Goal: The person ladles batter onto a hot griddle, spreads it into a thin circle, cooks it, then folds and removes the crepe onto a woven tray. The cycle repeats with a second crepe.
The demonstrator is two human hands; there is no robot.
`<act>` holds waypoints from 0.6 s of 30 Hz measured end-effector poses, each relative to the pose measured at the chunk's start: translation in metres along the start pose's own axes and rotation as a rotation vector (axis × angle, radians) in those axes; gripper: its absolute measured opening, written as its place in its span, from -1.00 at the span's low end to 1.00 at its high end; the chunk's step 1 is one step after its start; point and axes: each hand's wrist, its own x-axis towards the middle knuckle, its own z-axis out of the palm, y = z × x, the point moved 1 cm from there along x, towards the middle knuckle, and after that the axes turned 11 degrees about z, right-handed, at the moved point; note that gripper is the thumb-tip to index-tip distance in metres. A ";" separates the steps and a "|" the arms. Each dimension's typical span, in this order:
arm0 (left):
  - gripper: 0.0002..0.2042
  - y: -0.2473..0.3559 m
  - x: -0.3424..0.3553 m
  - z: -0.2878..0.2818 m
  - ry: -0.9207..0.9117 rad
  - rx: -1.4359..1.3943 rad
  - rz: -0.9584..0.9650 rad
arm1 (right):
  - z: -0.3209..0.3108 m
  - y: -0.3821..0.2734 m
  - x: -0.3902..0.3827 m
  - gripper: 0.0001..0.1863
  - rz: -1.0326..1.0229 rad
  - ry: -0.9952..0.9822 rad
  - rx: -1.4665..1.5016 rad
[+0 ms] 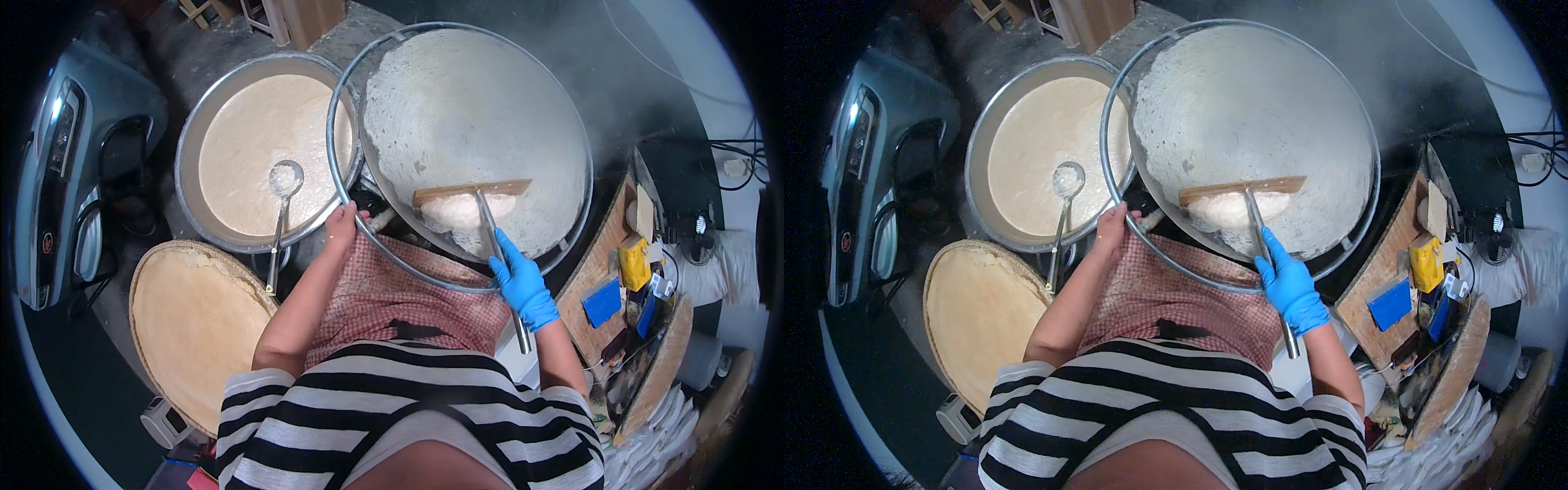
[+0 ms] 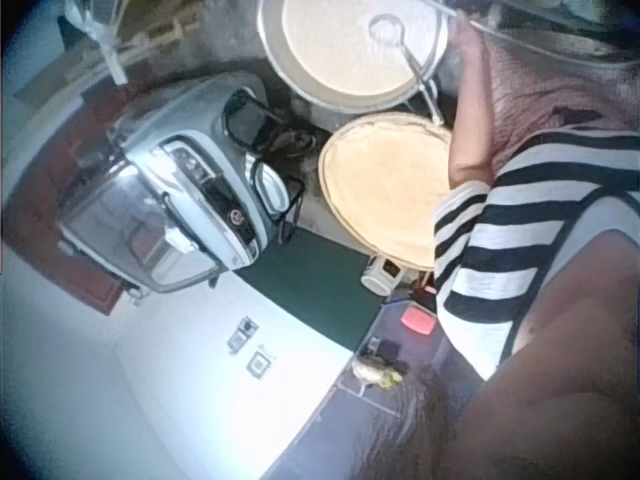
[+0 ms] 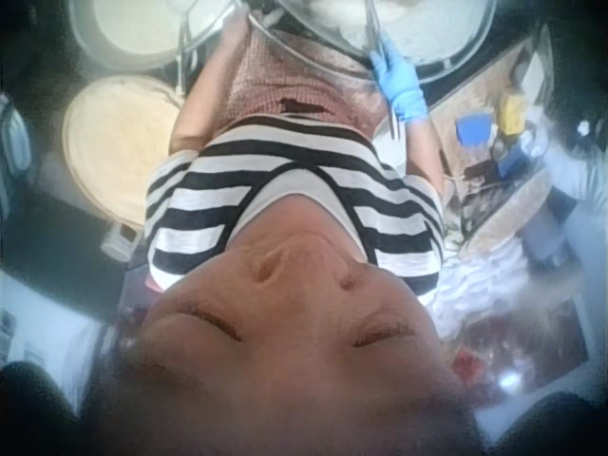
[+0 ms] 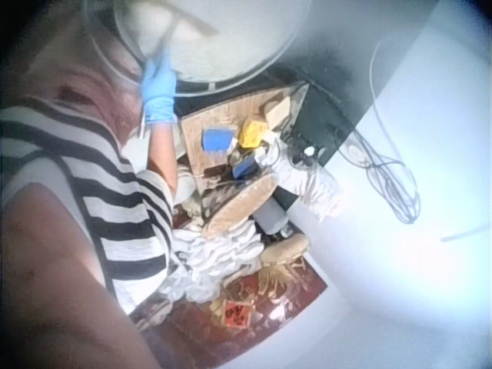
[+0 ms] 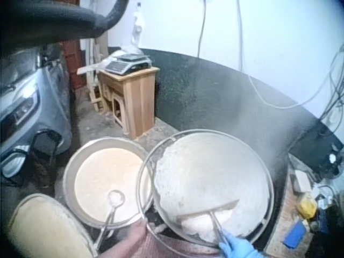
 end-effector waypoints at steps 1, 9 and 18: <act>-0.73 0.001 0.003 -0.001 0.032 0.051 0.029 | 0.005 0.000 -0.004 -0.45 0.033 0.009 0.033; -0.79 -0.065 -0.074 0.030 -0.012 0.094 0.036 | -0.028 0.068 0.042 -0.62 0.142 0.009 0.610; -0.82 -0.034 -0.030 0.002 -0.159 0.118 0.018 | -0.030 0.046 0.128 -0.65 0.090 -0.228 0.167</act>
